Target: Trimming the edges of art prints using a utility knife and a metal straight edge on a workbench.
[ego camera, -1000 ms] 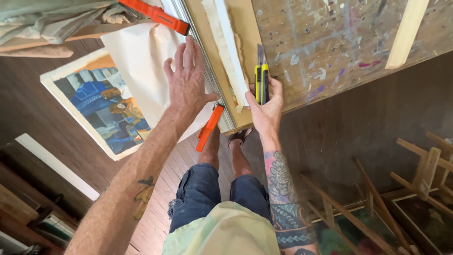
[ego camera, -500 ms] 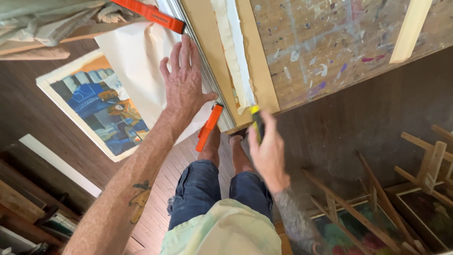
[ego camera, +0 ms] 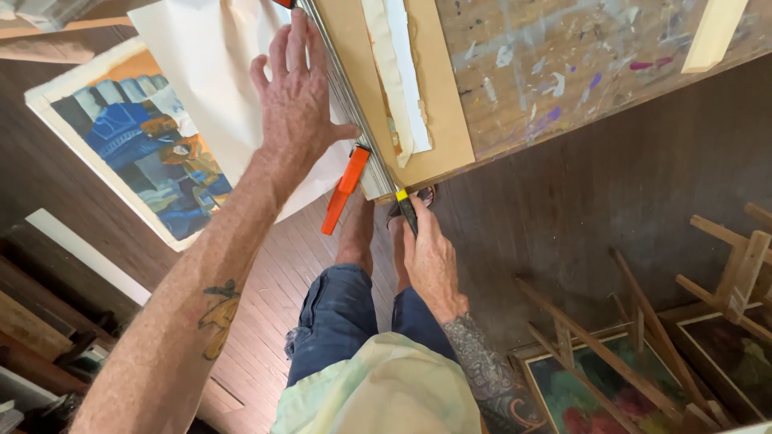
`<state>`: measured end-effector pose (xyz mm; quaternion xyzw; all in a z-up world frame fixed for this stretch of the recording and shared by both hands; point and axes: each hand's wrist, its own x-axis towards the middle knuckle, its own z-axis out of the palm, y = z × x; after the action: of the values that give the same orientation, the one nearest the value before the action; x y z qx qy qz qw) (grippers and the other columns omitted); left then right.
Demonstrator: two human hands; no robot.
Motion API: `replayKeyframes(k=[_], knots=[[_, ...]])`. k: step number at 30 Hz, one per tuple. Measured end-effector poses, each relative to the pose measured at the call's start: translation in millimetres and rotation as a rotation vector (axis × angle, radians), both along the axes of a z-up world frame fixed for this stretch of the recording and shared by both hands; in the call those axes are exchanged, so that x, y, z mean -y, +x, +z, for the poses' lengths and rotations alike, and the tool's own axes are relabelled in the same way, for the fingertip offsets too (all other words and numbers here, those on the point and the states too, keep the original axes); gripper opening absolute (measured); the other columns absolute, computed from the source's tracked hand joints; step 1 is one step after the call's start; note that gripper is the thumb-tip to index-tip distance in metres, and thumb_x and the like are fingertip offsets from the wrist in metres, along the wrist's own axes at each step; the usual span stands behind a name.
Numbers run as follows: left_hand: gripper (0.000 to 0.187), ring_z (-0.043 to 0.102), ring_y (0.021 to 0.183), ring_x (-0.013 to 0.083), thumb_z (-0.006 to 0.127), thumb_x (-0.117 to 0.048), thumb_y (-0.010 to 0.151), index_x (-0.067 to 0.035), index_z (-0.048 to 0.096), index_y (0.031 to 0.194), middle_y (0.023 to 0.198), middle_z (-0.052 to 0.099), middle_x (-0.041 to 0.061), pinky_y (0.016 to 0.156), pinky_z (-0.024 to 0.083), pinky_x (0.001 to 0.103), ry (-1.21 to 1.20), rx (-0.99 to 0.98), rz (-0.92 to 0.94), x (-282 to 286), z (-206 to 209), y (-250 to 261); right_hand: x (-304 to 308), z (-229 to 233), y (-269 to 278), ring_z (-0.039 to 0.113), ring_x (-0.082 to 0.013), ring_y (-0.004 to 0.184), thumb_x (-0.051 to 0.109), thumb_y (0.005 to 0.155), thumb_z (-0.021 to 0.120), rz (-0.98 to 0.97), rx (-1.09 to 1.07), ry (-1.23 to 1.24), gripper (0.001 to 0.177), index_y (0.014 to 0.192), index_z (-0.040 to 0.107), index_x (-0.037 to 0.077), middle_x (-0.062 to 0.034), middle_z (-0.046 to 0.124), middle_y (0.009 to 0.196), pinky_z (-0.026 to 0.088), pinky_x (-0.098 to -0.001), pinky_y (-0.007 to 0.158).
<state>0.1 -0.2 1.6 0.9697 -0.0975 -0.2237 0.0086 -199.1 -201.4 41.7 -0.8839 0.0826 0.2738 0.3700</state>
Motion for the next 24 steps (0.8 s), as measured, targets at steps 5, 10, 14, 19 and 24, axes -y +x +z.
replayKeyframes(k=[5,10,14,19,24], knots=[[0.152,0.033,0.145,0.0385,0.093,-0.082,0.054,0.004,0.027,0.16,0.166,0.016,0.019,0.108,0.039,0.061,0.023,0.044,-0.028,-2.8,-6.5,-3.3,6.5,4.5,-15.3,0.073,-0.0422,0.103,0.015,0.103,0.056,0.017,0.012,-0.025,0.045,0.146,0.045,0.008,-0.0213,0.065,0.133,0.062,-0.0478,0.079],[0.15,0.033,0.145,0.0392,0.095,-0.078,0.051,0.004,0.029,0.158,0.165,0.017,0.02,0.107,0.038,0.06,-0.002,0.043,-0.017,-3.7,-5.1,0.8,13.2,26.6,-11.2,0.068,-0.0417,0.116,0.02,0.105,0.05,-0.037,-0.003,0.039,0.042,0.145,0.048,0.006,-0.0186,0.063,0.142,0.059,-0.0488,0.086],[0.151,0.03,0.147,0.0401,0.093,-0.079,0.056,0.003,0.023,0.161,0.166,0.014,0.02,0.111,0.034,0.064,0.011,-0.015,-0.006,0.1,-7.3,-2.3,11.0,28.0,4.1,0.066,-0.0423,0.122,0.017,0.105,0.051,-0.04,0.083,0.045,0.043,0.146,0.047,0.005,-0.0207,0.061,0.143,0.057,-0.0474,0.091],[0.15,0.032,0.144,0.0377,0.094,-0.079,0.051,0.005,0.032,0.158,0.165,0.017,0.02,0.106,0.037,0.061,0.002,0.068,-0.03,-4.2,-11.0,-4.4,-1.9,7.3,11.2,0.072,-0.0452,0.103,0.012,0.104,0.053,0.022,0.081,0.032,0.044,0.147,0.043,0.006,-0.025,0.064,0.135,0.062,-0.0499,0.078],[0.151,0.032,0.145,0.0372,0.094,-0.08,0.05,0.005,0.033,0.158,0.166,0.016,0.02,0.107,0.038,0.062,0.021,0.043,-0.019,-1.2,-9.3,-2.6,1.5,8.3,-5.0,0.076,-0.0372,0.089,0.015,0.103,0.06,0.061,0.041,-0.083,0.049,0.149,0.045,0.009,-0.0208,0.07,0.119,0.065,-0.0411,0.072]])
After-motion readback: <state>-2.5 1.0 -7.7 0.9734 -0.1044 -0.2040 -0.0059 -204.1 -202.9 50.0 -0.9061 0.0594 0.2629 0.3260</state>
